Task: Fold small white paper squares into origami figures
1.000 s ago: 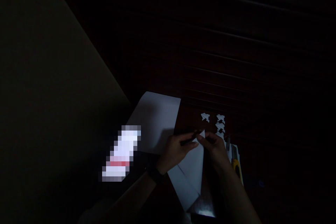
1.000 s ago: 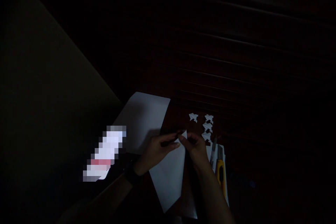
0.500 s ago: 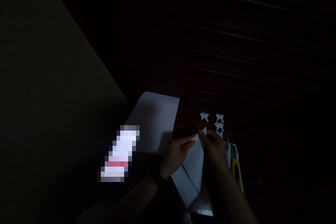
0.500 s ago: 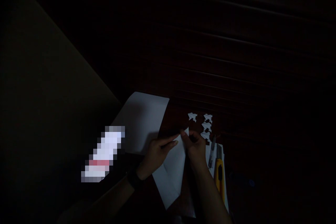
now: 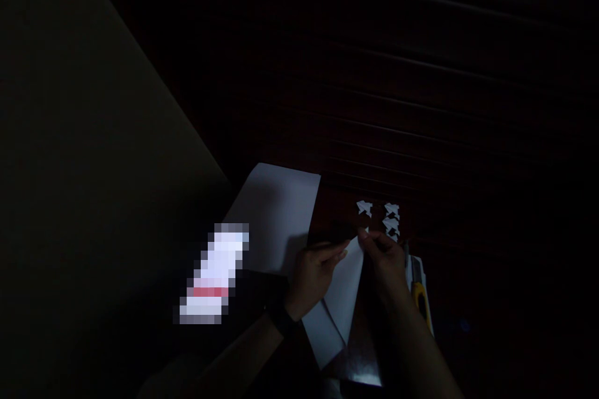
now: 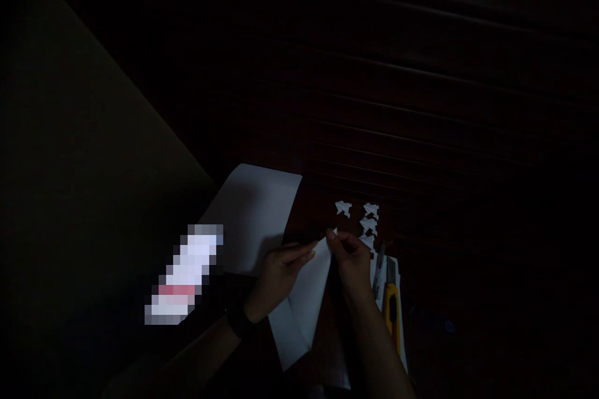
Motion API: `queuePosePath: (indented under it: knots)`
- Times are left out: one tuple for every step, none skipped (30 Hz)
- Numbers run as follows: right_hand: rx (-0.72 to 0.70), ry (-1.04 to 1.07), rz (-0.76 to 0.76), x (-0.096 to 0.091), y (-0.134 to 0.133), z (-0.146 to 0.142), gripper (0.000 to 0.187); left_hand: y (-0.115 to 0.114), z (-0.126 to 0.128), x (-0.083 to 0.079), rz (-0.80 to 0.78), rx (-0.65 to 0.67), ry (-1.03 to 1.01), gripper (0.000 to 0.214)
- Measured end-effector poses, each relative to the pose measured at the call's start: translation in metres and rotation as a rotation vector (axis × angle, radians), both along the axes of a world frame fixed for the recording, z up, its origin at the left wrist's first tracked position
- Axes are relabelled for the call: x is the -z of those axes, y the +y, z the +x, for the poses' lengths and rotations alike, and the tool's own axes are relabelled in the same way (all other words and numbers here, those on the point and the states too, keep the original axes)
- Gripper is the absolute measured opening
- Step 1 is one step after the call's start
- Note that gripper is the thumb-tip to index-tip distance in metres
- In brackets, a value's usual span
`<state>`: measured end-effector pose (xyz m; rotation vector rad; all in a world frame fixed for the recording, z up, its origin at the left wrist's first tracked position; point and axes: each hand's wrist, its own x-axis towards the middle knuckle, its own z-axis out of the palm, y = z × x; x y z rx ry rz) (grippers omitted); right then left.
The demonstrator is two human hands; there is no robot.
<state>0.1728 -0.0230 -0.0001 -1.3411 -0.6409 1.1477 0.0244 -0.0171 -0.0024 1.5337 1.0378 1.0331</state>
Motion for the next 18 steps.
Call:
queuePosePath:
  knots:
    - [0.001,-0.011,0.003,0.0002,0.0001,0.0006,0.018,0.0000,-0.0003,0.0003,0.002,0.001,0.004,0.027]
    - [0.004,-0.018,0.006,0.0003,0.0002,0.0011,0.018,-0.0002,-0.0006,0.0005,0.003,0.004,0.009,0.028]
    - [0.005,-0.018,0.007,0.0001,0.0002,0.0016,0.018,-0.0003,-0.0008,0.0007,0.003,0.006,0.014,0.028]
    - [0.005,-0.013,0.006,-0.0003,0.0001,0.0019,0.019,-0.0005,-0.0009,0.0007,0.002,0.009,0.016,0.028]
    - [0.001,-0.006,0.003,-0.0008,-0.0001,0.0021,0.019,-0.0007,-0.0009,0.0008,0.000,0.015,0.015,0.029]
    - [-0.007,0.003,0.001,-0.0015,-0.0004,0.0022,0.019,-0.0009,-0.0008,0.0009,-0.002,0.022,0.013,0.029]
    - [-0.015,0.008,0.001,-0.0022,-0.0008,0.0023,0.019,-0.0011,-0.0005,0.0012,-0.005,0.025,0.009,0.029]
    - [-0.022,0.009,0.002,-0.0029,-0.0011,0.0023,0.019,-0.0013,-0.0002,0.0015,-0.010,0.023,0.006,0.029]
    - [-0.028,0.006,0.003,-0.0034,-0.0015,0.0023,0.018,-0.0014,0.0002,0.0019,-0.016,0.018,0.005,0.030]
    - [-0.035,0.001,0.006,-0.0038,-0.0017,0.0024,0.018,-0.0014,0.0006,0.0023,-0.022,0.011,0.004,0.030]
    - [-0.038,-0.003,0.008,-0.0040,-0.0018,0.0024,0.018,-0.0014,0.0010,0.0027,-0.025,0.005,0.003,0.030]
    - [-0.039,-0.009,0.009,-0.0039,-0.0018,0.0025,0.018,-0.0014,0.0013,0.0030,-0.026,0.000,0.000,0.029]
    - [-0.037,-0.018,0.010,-0.0037,-0.0016,0.0025,0.018,-0.0014,0.0016,0.0031,-0.025,-0.001,-0.004,0.029]
    - [-0.036,-0.027,0.010,-0.0033,-0.0013,0.0026,0.018,-0.0015,0.0017,0.0029,-0.023,0.000,-0.009,0.028]
    - [-0.031,-0.039,0.009,-0.0028,-0.0009,0.0026,0.018,-0.0015,0.0018,0.0024,-0.023,0.001,-0.013,0.028]
    - [-0.022,-0.050,0.009,-0.0023,-0.0005,0.0027,0.019,-0.0017,0.0018,0.0017,-0.027,0.001,-0.017,0.028]
    - [-0.015,-0.061,0.010,-0.0018,-0.0001,0.0027,0.019,-0.0018,0.0017,0.0007,-0.035,0.001,-0.021,0.028]
    - [-0.006,-0.067,0.012,-0.0014,0.0002,0.0028,0.019,-0.0020,0.0015,-0.0006,-0.046,0.001,-0.025,0.028]
